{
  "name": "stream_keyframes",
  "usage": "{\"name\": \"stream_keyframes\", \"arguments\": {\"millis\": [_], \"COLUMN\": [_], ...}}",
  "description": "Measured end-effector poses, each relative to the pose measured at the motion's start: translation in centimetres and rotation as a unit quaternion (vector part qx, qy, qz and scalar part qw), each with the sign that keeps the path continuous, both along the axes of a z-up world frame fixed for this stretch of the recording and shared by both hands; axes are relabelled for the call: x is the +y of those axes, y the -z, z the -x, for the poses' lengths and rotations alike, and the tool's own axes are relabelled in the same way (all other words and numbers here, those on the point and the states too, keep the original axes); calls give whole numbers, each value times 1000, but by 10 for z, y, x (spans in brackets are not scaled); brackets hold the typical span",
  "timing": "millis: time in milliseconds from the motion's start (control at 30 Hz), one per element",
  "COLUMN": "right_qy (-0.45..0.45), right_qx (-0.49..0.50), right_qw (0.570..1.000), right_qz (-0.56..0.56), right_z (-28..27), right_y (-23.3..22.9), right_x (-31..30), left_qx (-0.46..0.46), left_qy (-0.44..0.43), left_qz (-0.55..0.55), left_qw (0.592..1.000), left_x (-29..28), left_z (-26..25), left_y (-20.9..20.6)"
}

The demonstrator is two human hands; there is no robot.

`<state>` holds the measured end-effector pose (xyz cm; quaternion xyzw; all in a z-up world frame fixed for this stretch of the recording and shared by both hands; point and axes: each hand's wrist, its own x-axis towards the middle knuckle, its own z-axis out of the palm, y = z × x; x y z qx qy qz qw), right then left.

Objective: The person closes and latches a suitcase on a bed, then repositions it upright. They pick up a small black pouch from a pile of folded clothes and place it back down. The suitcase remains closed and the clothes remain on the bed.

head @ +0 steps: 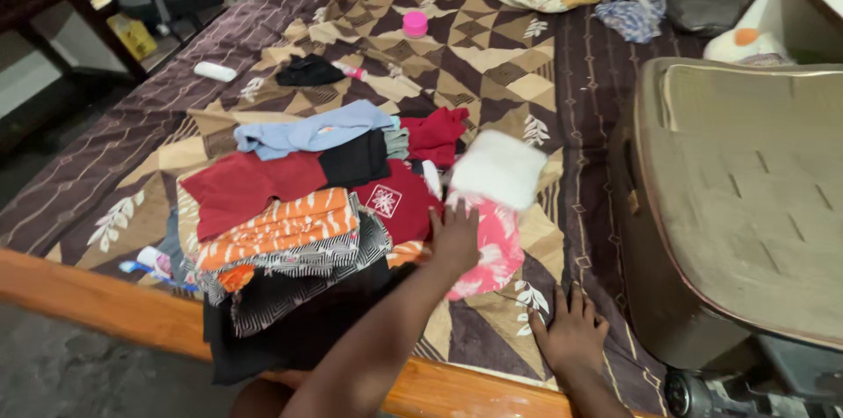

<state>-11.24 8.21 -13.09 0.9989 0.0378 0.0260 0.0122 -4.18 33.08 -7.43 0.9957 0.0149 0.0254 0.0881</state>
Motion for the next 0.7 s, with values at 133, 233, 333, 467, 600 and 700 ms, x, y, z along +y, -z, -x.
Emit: {"name": "stream_keyframes", "arguments": {"millis": [133, 233, 333, 467, 600, 700], "right_qy": [-6, -12, -11, -13, -9, -12], "right_qx": [-8, -17, -25, -33, -20, -30], "right_qw": [1000, 1000, 1000, 999, 1000, 999], "right_qz": [13, 13, 14, 24, 12, 15], "right_z": [-5, -7, -10, -10, -8, -9], "right_y": [11, 19, 25, 27, 27, 24], "right_x": [-5, -6, -8, -9, -9, -9], "left_qx": [0, -138, -182, -288, -242, -281], "left_qy": [28, 55, -9, -167, -285, -276], "left_qz": [95, 73, 26, -19, 1, 4], "left_qw": [995, 986, 983, 943, 927, 919], "left_x": [6, 35, 66, 106, 132, 141], "left_z": [75, 133, 166, 190, 191, 179], "left_y": [51, 46, 13, -39, -60, -46]}}
